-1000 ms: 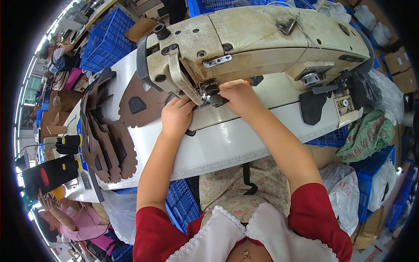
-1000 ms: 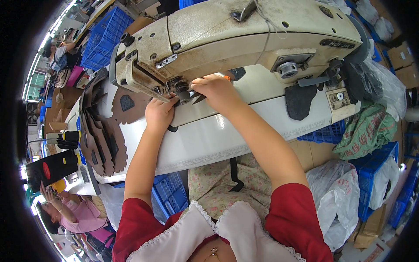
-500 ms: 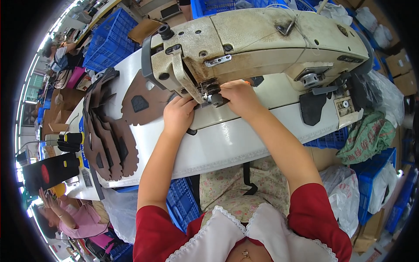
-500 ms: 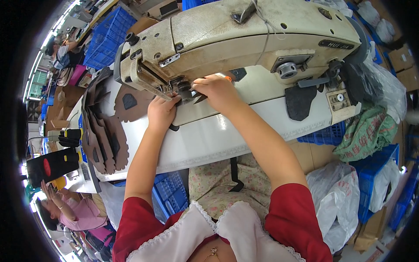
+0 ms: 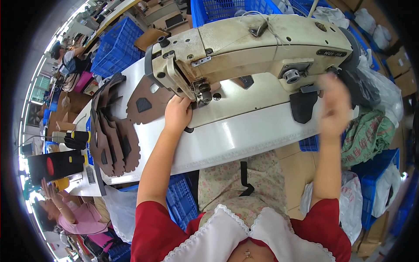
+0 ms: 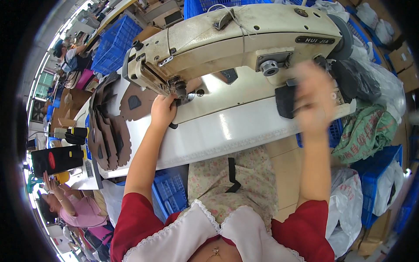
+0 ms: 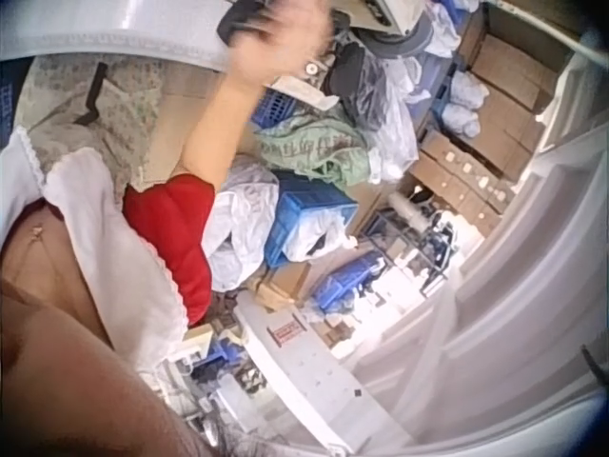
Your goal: Stitching the upper structural leather components of athletic shoes using an industrial sewing machine.
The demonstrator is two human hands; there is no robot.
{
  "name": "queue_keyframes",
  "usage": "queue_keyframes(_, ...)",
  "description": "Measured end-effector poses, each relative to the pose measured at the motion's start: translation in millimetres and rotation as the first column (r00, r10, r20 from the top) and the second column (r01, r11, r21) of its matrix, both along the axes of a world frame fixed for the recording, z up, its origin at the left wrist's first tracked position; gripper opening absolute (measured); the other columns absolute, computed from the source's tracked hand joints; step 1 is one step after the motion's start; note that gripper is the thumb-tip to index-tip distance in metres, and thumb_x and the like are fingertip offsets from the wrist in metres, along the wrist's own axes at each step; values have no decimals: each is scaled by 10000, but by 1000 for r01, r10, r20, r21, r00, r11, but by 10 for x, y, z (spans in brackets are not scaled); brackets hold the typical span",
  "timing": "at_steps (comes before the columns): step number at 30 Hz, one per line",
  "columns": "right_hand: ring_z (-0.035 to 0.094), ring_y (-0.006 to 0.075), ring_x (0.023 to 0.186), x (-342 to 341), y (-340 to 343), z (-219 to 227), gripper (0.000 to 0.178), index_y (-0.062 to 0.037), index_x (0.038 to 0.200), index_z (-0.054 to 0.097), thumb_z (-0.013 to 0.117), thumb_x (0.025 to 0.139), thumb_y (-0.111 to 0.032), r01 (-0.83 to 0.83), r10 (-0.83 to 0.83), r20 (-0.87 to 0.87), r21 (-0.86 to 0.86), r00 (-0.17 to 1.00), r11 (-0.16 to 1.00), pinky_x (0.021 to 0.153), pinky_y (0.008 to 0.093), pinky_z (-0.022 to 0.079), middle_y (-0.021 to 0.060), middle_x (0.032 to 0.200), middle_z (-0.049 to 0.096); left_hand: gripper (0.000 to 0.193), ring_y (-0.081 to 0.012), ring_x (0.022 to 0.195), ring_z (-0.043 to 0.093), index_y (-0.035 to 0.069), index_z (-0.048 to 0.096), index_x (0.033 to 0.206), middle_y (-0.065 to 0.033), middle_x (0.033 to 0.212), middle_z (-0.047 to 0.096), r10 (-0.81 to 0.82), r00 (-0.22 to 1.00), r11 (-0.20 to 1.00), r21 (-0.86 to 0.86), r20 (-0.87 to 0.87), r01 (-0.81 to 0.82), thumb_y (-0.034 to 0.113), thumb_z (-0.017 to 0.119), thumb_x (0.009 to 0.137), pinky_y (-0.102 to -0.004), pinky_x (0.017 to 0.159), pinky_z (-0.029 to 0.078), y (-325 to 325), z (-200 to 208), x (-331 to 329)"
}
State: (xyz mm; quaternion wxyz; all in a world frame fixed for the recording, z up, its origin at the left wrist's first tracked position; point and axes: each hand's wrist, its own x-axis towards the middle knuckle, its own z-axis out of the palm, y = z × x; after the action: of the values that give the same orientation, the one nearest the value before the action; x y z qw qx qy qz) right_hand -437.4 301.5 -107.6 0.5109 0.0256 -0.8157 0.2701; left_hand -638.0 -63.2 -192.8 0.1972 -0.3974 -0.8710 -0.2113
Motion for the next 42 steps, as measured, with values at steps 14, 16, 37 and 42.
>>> queue_keyframes(14, 589, 173, 636, -271, 1832, 45, 551, -56, 1253, 632, 505, 980, -517, 632, -414, 504, -411, 758, 658, 546, 288, 455, 110, 973, 706, 238, -356, 895, 611, 71, 650, 892, -119, 941, 622, -16, 997, 998, 56, 72, 12, -32, 593, 686, -458, 751, 507, 53, 14, 13)
queue_keyframes(16, 599, 179, 673, -318, 1915, 108, 563, -44, 1248, 632, 507, 978, -521, 631, -409, 514, -396, 754, 667, 565, 298, 464, 116, 976, 702, 230, -355, 892, 612, 71, 648, 887, -118, 941, 622, -7, 997, 999, 52, 81, 3, -30, 595, 687, -458, 749, 508, 51, 21, 17)
queue_keyframes(37, 549, 131, 726, -926, -2859, -330, 509, 56, 1434, 337, 527, 1023, -177, -352, 474, 113, -526, 873, 774, 619, 294, 461, 72, 973, 623, 291, -365, 1059, 611, 46, 691, 985, -146, 1162, 641, -62, 972, 989, 142, 225, 30, 249, 643, 781, -428, 915, 499, 16, -111, -166)
queue_keyframes(42, 536, 141, 703, -1184, -2889, -263, 577, 76, 1429, 257, 542, 1016, -211, -229, 315, 104, -481, 943, 846, 617, 296, 453, 134, 1109, 575, 199, -376, 921, 625, 67, 668, 857, -129, 903, 664, -114, 937, 976, 214, 329, 43, 259, 643, 809, -445, 855, 505, 34, 76, -44)
